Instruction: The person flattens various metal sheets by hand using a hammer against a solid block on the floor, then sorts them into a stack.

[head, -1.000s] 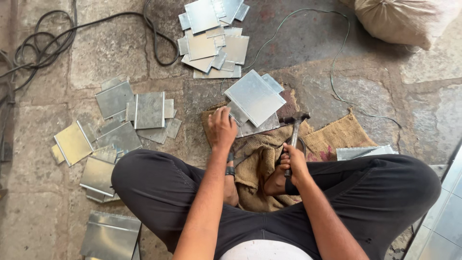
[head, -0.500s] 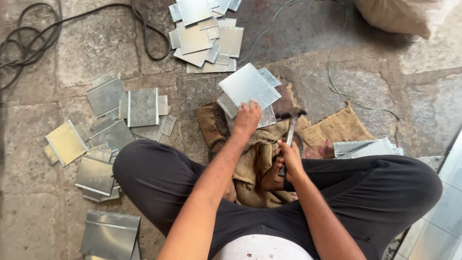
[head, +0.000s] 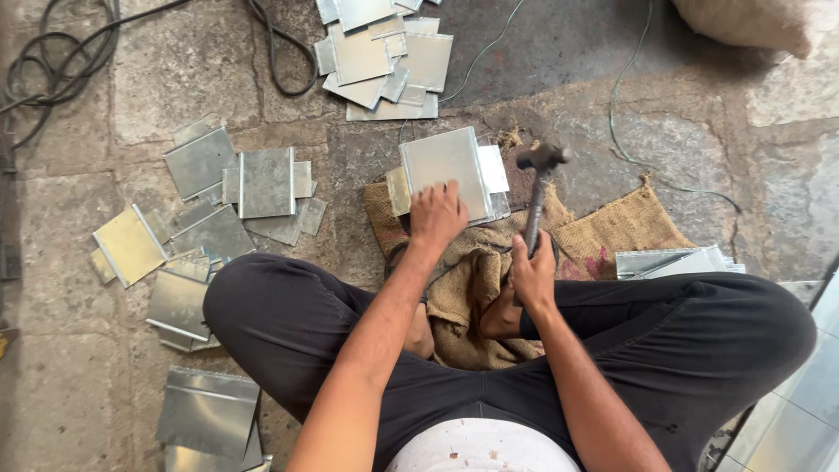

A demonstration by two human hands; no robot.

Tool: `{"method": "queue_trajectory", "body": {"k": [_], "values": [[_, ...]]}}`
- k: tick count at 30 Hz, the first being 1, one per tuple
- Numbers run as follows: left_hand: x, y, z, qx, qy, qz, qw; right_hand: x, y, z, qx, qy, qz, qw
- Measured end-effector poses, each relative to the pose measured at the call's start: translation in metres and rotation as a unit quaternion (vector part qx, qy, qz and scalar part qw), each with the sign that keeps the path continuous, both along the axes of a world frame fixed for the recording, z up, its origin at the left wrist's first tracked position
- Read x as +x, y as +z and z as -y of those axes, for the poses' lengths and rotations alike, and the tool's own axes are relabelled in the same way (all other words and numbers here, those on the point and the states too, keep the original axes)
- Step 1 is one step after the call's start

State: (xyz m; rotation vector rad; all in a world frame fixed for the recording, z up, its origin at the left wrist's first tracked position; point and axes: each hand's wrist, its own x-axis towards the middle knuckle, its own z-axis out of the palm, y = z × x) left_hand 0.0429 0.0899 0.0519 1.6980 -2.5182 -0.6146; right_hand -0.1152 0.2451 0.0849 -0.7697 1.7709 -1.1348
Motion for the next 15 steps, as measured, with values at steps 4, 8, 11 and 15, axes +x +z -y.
{"method": "queue_trajectory", "body": {"k": [4,8,11,15], "values": [[-0.005,-0.016,0.030,-0.184,0.027,-0.082,0.979,0.001,-0.006,0.001,-0.023,0.041,-0.142,0.989],[-0.005,-0.036,0.036,-0.147,0.060,-0.070,0.985,-0.005,-0.043,-0.003,0.007,0.105,-0.168,0.980],[-0.002,-0.043,0.037,-0.111,0.085,-0.051,0.989,-0.009,-0.062,-0.007,0.057,0.094,-0.168,0.980],[0.003,-0.045,0.039,-0.087,0.089,-0.022,0.992,-0.010,-0.052,-0.003,0.108,0.013,0.007,0.994]]}}
